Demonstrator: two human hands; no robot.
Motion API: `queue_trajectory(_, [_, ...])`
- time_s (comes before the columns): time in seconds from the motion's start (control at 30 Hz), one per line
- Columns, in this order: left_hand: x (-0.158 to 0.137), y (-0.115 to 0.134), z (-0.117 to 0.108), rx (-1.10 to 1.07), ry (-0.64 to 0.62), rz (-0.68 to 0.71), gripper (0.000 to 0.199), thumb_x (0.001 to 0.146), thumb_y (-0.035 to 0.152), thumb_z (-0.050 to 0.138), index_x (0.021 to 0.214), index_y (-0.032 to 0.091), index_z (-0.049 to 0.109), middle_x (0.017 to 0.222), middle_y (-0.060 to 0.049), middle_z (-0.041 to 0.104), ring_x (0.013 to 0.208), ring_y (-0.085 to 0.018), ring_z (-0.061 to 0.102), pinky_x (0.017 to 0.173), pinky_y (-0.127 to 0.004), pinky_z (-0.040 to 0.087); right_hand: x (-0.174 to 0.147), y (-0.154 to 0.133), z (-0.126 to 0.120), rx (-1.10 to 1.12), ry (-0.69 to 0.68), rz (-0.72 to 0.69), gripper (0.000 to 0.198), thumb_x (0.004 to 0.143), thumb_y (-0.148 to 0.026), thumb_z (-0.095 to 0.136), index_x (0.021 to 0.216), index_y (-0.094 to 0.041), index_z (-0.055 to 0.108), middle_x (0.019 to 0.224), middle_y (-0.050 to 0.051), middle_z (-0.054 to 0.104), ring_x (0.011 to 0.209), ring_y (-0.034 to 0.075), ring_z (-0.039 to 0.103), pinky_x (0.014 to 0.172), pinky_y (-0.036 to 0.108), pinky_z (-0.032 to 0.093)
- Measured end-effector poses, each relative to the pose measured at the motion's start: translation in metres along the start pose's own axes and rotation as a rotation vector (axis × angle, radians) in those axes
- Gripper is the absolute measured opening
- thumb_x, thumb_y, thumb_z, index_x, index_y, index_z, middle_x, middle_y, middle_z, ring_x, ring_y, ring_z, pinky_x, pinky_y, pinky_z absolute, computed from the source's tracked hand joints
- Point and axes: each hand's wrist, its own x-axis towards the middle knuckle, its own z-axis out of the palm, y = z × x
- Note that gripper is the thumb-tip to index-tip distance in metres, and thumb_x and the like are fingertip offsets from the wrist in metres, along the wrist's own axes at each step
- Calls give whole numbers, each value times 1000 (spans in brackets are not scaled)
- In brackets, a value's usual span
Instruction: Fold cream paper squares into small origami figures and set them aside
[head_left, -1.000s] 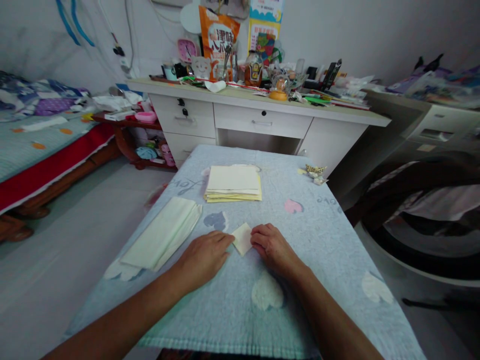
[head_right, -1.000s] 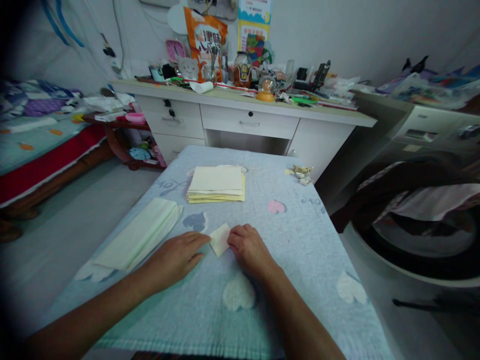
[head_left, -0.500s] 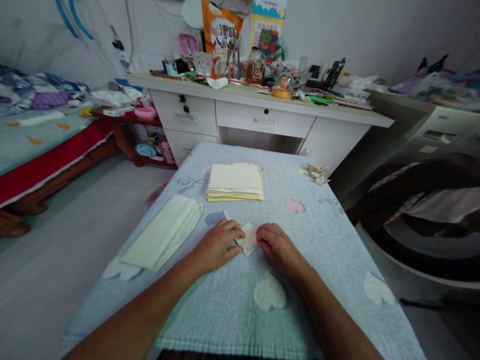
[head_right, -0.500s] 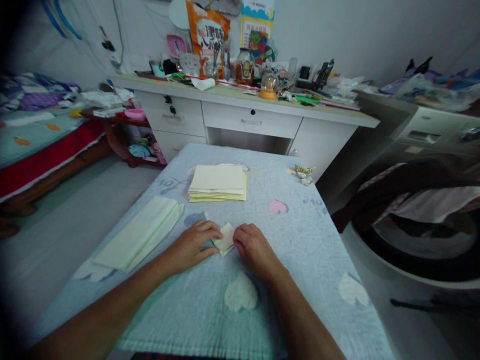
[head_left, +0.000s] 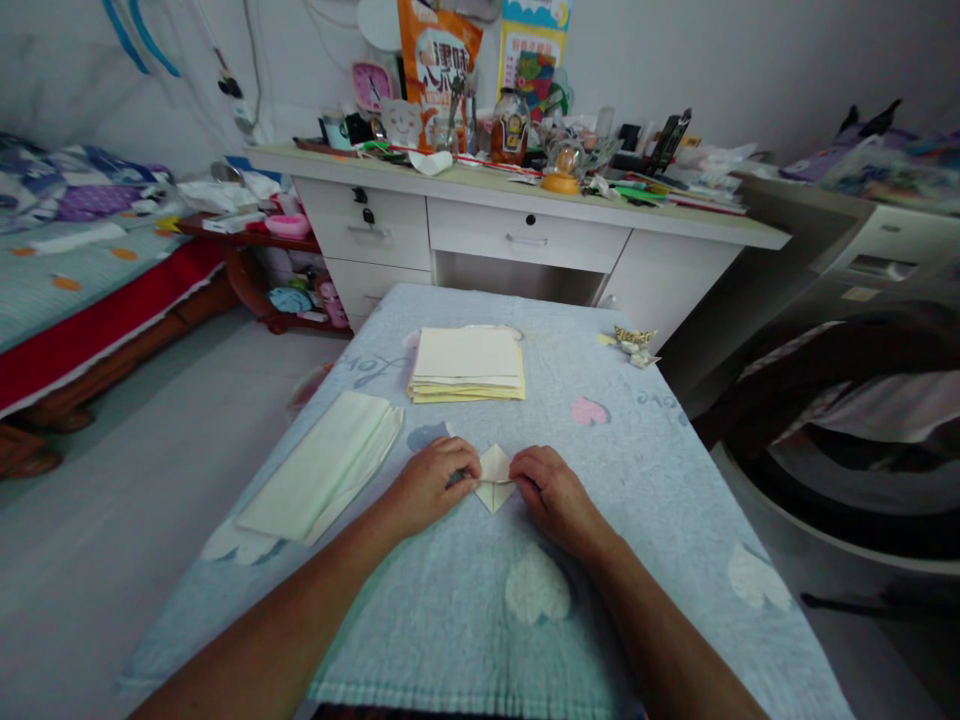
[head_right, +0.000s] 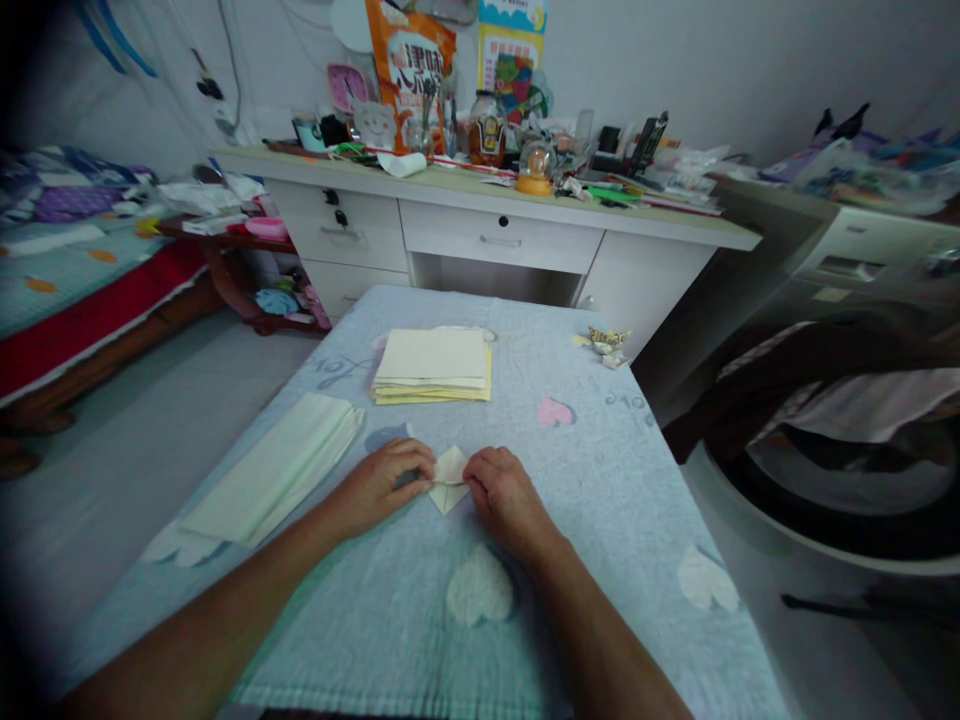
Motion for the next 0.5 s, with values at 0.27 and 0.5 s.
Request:
queue_trajectory(0.27, [1,-1,6,31,58,-19,11,86,18,51,79,18,60,84,-3,61,85,-17,56,78,-28,43,0,-2,3,21,23,45,11,80,-11,58,88,-18,61,92,5,58,90,19,50,83,32,40])
queue_trajectory(0.5, [-2,1,7,92,104,-85,8,84,21,56,78,18,61,87,-4,60,87,-18,55,80,-30,43,3,0,8,-9,116,196,5,82,-15,63,81,-19,65,94,6,58,91,20,48,84,35,39])
